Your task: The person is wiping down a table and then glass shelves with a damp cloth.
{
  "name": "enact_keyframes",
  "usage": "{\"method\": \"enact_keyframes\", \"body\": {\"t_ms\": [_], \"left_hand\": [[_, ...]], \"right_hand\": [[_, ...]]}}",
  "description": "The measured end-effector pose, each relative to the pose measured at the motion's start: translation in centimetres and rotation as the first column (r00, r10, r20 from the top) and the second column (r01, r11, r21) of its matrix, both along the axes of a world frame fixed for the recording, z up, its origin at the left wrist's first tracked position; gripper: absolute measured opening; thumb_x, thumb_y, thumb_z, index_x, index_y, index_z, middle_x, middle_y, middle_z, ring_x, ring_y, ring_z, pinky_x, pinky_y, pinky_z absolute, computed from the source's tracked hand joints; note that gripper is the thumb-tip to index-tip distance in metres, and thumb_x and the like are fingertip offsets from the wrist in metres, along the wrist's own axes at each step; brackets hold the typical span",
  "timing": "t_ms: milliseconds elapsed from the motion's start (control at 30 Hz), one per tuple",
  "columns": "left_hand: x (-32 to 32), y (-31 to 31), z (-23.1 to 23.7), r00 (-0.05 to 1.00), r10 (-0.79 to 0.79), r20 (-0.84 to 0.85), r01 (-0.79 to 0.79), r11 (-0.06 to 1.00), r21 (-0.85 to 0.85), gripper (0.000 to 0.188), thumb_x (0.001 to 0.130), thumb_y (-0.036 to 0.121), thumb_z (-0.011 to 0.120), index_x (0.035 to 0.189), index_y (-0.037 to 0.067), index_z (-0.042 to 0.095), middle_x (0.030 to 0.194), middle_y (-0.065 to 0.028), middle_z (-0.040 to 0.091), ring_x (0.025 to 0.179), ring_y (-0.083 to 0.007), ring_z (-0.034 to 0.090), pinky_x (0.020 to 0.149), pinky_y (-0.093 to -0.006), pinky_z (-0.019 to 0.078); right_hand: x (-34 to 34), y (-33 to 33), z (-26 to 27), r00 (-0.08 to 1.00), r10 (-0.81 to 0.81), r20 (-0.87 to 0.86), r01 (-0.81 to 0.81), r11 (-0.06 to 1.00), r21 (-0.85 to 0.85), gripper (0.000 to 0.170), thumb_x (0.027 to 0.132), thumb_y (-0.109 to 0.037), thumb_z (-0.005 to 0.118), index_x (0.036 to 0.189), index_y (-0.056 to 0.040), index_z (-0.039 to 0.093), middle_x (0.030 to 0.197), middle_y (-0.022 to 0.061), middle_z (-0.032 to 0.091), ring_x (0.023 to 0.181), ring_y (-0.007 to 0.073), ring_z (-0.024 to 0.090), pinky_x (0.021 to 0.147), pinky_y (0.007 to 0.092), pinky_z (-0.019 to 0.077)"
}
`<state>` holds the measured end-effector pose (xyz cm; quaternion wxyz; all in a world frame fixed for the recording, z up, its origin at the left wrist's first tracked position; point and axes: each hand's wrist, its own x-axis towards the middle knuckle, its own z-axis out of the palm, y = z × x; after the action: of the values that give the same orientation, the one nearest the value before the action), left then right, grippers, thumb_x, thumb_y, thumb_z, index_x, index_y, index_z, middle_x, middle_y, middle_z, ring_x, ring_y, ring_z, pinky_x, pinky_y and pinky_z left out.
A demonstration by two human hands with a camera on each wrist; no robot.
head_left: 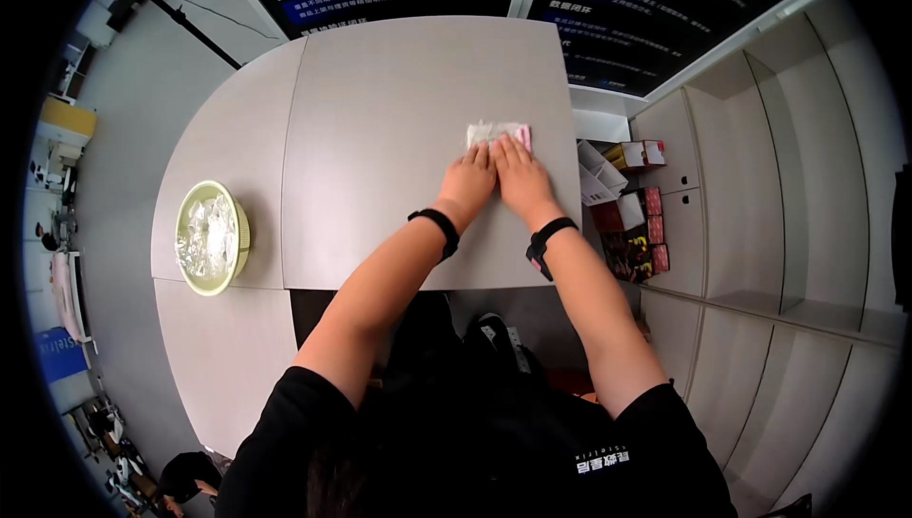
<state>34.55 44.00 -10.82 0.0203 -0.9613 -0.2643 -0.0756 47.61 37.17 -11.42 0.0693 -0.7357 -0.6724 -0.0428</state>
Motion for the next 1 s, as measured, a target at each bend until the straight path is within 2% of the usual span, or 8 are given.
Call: {"method": "enact_keyframes", "body": {"t_ms": [100, 467, 600, 733, 767, 1000], "left_hand": [[-1.9, -4.4, -0.1, 0.999, -0.021, -0.028, 0.02, 0.999, -0.041, 0.043, 0.089, 0.014, 0.049, 0.129, 0.0, 0.051, 0.138, -0.0174, 0.049, 0.125, -0.0291, 0.051, 0.096, -0.0367, 0.0485], [-5.9, -15.7, -1.1, 0.991, -0.065, -0.116, 0.067, 0.998, 0.018, 0.044, 0.089, 0.016, 0.049, 0.129, -0.002, 0.051, 0.138, -0.0199, 0.049, 0.124, -0.0304, 0.052, 0.093, -0.0381, 0.0497], [-5.8, -18.0, -1.0, 0.992, -0.071, -0.103, 0.074, 0.997, 0.024, 0.044, 0.09, 0.019, 0.05, 0.128, -0.002, 0.052, 0.135, -0.0198, 0.051, 0.123, -0.03, 0.054, 0.092, -0.0391, 0.0497], [-4.9, -19.5, -0.2, 0.987, -0.081, -0.139, 0.089, 0.995, 0.052, 0.044, 0.09, 0.02, 0.049, 0.128, -0.002, 0.052, 0.135, -0.0197, 0.052, 0.122, -0.03, 0.054, 0.093, -0.0394, 0.0493], [-4.5, -19.7, 0.0, 0.985, -0.093, -0.148, 0.098, 0.995, 0.029, 0.044, 0.09, 0.02, 0.049, 0.128, -0.002, 0.052, 0.135, -0.0198, 0.052, 0.122, -0.03, 0.054, 0.094, -0.0397, 0.0487], [-2.1, -21.3, 0.6, 0.98, -0.119, -0.162, 0.114, 0.993, -0.042, 0.044, 0.09, 0.018, 0.049, 0.129, -0.002, 0.051, 0.137, -0.0208, 0.05, 0.124, -0.031, 0.052, 0.098, -0.0414, 0.045]], "right_hand": [[-1.7, -4.6, -0.1, 0.998, 0.046, -0.032, -0.044, 0.997, 0.061, 0.044, 0.093, -0.016, 0.041, 0.133, -0.0005, 0.047, 0.14, 0.0164, 0.046, 0.131, 0.0298, 0.041, 0.109, 0.0381, 0.0333], [-5.1, -16.6, -0.2, 0.987, 0.107, -0.117, -0.093, 0.989, 0.119, 0.044, 0.091, -0.015, 0.043, 0.133, 0.0005, 0.046, 0.14, 0.0177, 0.045, 0.131, 0.0307, 0.041, 0.108, 0.0388, 0.0347], [-5.0, -18.9, 0.3, 0.983, 0.103, -0.15, -0.09, 0.992, 0.092, 0.042, 0.091, -0.013, 0.043, 0.131, 0.0001, 0.047, 0.14, 0.0178, 0.045, 0.131, 0.0309, 0.04, 0.108, 0.0386, 0.0351], [-4.3, -20.2, -0.1, 0.99, 0.046, -0.133, -0.041, 0.999, 0.034, 0.043, 0.093, -0.016, 0.043, 0.133, -0.0029, 0.047, 0.142, 0.0135, 0.045, 0.133, 0.0253, 0.041, 0.105, 0.0361, 0.0399], [-4.0, -20.4, -0.5, 0.994, 0.048, -0.097, -0.042, 0.997, 0.062, 0.039, 0.095, -0.017, 0.044, 0.13, -0.001, 0.049, 0.138, 0.0142, 0.049, 0.129, 0.0263, 0.045, 0.102, 0.0348, 0.0424], [-2.3, -21.8, -0.2, 0.996, -0.036, -0.087, 0.032, 0.999, -0.04, 0.039, 0.096, -0.019, 0.042, 0.13, -0.0011, 0.049, 0.14, 0.0149, 0.047, 0.131, 0.0268, 0.044, 0.104, 0.0354, 0.0409]]}}
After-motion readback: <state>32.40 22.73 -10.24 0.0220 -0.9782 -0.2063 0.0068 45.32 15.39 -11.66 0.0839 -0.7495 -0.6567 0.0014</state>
